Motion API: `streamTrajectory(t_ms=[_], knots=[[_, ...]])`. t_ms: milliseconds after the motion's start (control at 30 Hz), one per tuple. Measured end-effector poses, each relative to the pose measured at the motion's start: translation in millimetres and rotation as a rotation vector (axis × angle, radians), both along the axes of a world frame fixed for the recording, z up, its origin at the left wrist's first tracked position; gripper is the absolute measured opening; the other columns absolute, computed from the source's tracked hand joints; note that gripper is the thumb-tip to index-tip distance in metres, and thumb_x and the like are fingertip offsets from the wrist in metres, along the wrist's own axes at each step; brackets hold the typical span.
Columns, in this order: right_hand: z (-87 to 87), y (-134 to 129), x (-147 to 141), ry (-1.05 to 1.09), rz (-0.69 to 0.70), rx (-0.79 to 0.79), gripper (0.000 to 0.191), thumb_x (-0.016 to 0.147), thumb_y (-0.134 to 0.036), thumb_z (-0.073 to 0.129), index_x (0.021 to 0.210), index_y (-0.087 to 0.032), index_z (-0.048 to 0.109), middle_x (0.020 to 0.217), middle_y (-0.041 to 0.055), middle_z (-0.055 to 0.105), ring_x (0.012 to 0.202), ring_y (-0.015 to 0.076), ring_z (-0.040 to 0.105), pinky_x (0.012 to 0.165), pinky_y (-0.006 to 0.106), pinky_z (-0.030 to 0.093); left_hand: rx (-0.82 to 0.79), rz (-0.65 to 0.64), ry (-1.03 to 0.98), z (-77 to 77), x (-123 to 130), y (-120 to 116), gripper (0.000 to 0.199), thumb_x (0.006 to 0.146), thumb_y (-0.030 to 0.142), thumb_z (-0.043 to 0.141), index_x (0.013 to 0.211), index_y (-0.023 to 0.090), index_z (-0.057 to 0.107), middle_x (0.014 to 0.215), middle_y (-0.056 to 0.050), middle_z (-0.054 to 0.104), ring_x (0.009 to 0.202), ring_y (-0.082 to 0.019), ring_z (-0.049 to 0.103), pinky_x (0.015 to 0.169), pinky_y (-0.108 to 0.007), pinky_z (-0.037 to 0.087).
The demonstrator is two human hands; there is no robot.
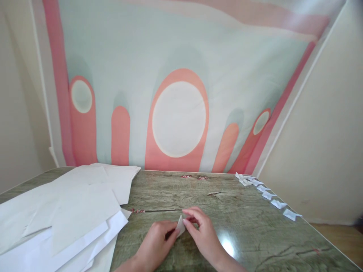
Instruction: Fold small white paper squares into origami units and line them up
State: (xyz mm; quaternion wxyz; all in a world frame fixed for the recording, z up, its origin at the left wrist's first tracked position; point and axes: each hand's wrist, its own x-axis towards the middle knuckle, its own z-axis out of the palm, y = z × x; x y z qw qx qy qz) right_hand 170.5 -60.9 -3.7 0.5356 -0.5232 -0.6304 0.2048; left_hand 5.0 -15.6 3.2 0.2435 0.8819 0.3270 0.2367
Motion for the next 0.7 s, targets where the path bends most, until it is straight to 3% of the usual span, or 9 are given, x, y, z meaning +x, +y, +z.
streamTrajectory(t_ms=[100,200,333,433,700], knots=[[-8.6,-3.4,-5.6,0.031,-0.110,-0.001,0.005,0.081,-0.022,0.056,0.085,-0.019,0.056,0.080,0.0014,0.056,0.068,0.0144,0.058,0.062,0.025,0.049,-0.057,0.060,-0.066,-1.4,3.0,-0.2,0.031,0.089,0.027,0.044,0.066,0.016,0.062,0.060,0.003,0.059,0.057,-0.012,0.051,0.054,-0.018,0.036],[-13.4,-10.0,-11.6,0.044,-0.103,-0.066,0.008,0.082,-0.025,0.057,0.081,-0.020,0.051,0.069,-0.0020,0.053,0.060,0.0127,0.054,0.055,0.022,0.046,-0.069,0.064,-0.107,-0.1,4.3,-0.4,0.029,0.088,0.027,0.045,0.068,0.016,0.063,0.062,0.002,0.060,0.059,-0.012,0.053,0.056,-0.019,0.038],[-13.7,-14.2,-15.7,0.057,-0.006,0.013,0.004,0.083,-0.023,0.054,0.084,-0.020,0.052,0.082,0.0016,0.055,0.070,0.0141,0.058,0.061,0.024,0.049,-0.081,-0.004,-0.175,3.6,3.4,-2.2,0.020,0.085,0.019,0.047,0.084,0.019,0.067,0.077,0.000,0.066,0.072,-0.015,0.060,0.067,-0.020,0.045],[-12.1,-13.7,-14.3,0.091,0.039,0.044,0.005,0.083,-0.019,0.052,0.088,-0.020,0.052,0.091,0.0037,0.053,0.078,0.0156,0.058,0.067,0.026,0.051,-0.087,-0.069,-0.222,5.5,2.5,-3.6,0.026,0.085,0.016,0.047,0.102,0.024,0.065,0.093,-0.002,0.069,0.084,-0.016,0.062,0.078,-0.023,0.047],[-11.7,-14.1,-10.6,0.015,0.020,0.007,0.010,0.081,-0.015,0.052,0.089,-0.021,0.050,0.091,0.0027,0.050,0.083,0.0161,0.054,0.071,0.027,0.048,-0.093,-0.073,-0.238,-5.2,-0.5,0.0,0.039,0.083,0.014,0.051,0.121,0.025,0.055,0.104,-0.002,0.067,0.092,-0.016,0.062,0.086,-0.025,0.047]])
